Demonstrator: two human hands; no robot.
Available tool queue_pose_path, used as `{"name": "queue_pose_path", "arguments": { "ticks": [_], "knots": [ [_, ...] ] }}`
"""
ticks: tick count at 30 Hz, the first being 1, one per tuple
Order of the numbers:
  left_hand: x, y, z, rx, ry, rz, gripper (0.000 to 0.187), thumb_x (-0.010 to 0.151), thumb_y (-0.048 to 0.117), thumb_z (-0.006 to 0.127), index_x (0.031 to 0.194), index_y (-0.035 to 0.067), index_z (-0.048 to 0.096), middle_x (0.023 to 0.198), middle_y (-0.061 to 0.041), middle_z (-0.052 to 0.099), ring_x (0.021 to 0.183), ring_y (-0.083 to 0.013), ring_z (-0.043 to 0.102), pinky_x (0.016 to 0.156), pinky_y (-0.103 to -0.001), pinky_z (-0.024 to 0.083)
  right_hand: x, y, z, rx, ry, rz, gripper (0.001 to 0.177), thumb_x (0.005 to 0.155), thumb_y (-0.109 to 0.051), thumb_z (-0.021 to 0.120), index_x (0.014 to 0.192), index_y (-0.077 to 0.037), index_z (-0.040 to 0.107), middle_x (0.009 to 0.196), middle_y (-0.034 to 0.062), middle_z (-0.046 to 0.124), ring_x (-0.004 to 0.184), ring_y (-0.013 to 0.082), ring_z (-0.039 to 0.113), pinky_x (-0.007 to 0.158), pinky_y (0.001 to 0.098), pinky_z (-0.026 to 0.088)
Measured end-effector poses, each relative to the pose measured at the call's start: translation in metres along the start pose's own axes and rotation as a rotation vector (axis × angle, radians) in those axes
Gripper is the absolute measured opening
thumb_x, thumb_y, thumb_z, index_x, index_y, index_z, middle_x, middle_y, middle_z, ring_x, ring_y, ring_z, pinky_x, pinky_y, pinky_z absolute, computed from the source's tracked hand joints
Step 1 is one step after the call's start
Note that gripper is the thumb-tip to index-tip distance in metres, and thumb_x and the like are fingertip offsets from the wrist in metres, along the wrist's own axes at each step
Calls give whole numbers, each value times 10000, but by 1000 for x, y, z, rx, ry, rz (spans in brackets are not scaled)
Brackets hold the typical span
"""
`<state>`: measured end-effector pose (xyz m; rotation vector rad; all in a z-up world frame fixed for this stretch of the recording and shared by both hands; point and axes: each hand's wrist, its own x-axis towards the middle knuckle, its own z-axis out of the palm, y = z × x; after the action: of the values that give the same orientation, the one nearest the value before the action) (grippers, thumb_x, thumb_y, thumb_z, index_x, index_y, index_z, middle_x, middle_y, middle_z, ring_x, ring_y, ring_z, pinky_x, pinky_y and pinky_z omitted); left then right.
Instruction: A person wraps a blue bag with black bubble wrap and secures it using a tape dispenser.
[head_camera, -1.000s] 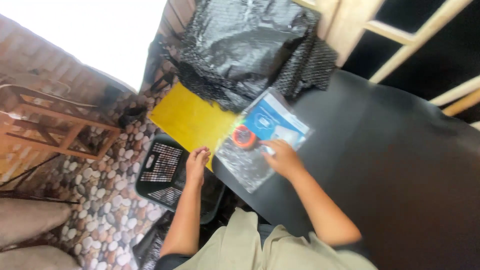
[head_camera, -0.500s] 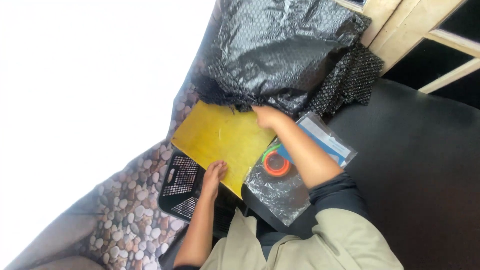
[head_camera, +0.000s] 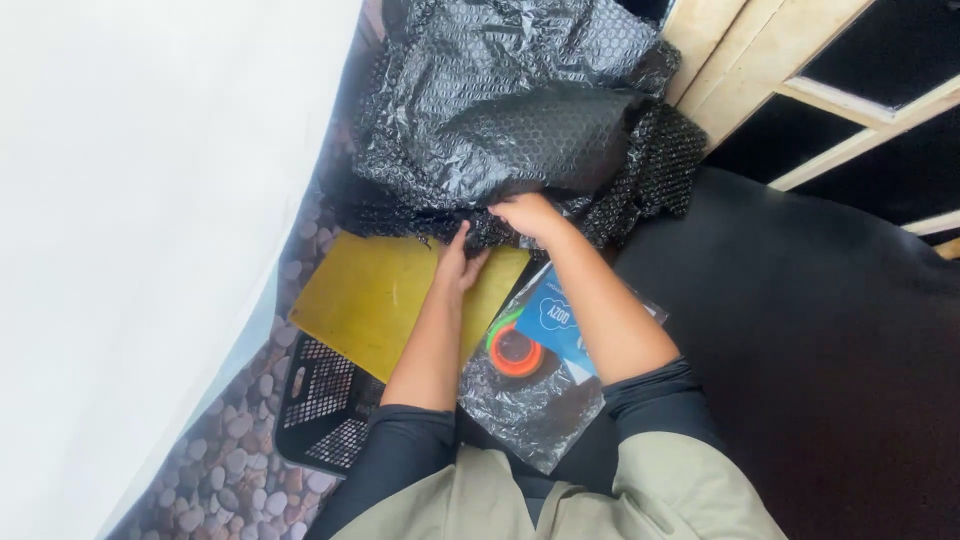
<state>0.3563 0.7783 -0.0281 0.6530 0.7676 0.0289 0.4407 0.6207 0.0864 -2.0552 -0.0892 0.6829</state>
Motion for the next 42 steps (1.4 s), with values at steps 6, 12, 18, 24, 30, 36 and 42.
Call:
{"name": "queue_pose_path", "arguments": {
  "ticks": [6, 12, 18, 24, 30, 36, 42],
  "knots": [
    [-19, 5, -31, -12, 175, 0, 556, 895, -14, 751, 1386, -21, 490, 1353, -322, 482, 1232, -516, 565, 941, -698, 534, 6, 3, -3, -49, -13, -74, 550, 670, -519, 882, 1066, -155, 767, 993, 46, 755, 1065, 203, 723, 957, 353, 550],
    [-74, 23, -63, 9, 80, 1, 378, 972, 31, 684, 1325, 21, 551, 1342, -267, 580, 1219, -446, 612, 1010, -649, 524, -6, 0, 26, -659, -2, -261, 1161, 523, -425, 1000, 1463, -62, 424, 1340, 187, 555, 1323, 380, 490, 1102, 599, 378],
    [-59, 10, -140, 36, 72, 61, 324, 1059, 192, 588, 1376, 141, 543, 1253, -56, 561, 1219, -356, 605, 1123, -616, 441, 30, 42, 57, -837, 383, -423, 622, 773, -267, 882, 1310, -118, 607, 1082, 112, 632, 1035, 314, 657, 825, 490, 554],
    [-62, 12, -156, 55, 5, 60, 444, 1102, 417, 438, 1457, 152, 482, 1381, -109, 531, 1314, -384, 551, 1146, -594, 414, 27, 35, 53, -695, 410, -414, 362, 831, -149, 790, 1172, -92, 682, 1015, 127, 677, 999, 344, 691, 850, 528, 564],
    [-54, 6, -66, 28, 213, 68, 872, 830, 628, 755, 1468, 177, 369, 1354, -161, 529, 1137, -328, 608, 1021, -564, 548, 21, 34, 53, -714, 379, -390, 420, 831, -254, 793, 1189, -74, 671, 1069, 158, 674, 1057, 375, 668, 871, 560, 547],
    [-37, -14, -27, 348, 363, -18, 1043, 689, 413, 983, 1459, 33, 393, 1358, -246, 537, 1220, -370, 609, 963, -587, 536, 33, 65, 71, -1005, 438, -464, 844, 581, -323, 978, 1311, -129, 599, 1079, 141, 587, 1048, 340, 577, 814, 503, 498],
    [-100, 24, -19, 593, 345, 38, 954, 785, 397, 885, 1464, -97, 432, 1465, -291, 498, 1410, -350, 473, 1138, -495, 431, 55, 66, 76, -998, 893, -693, 422, 614, -187, 907, 988, -155, 716, 752, 76, 538, 732, 279, 587, 591, 429, 467]
  ]
}}
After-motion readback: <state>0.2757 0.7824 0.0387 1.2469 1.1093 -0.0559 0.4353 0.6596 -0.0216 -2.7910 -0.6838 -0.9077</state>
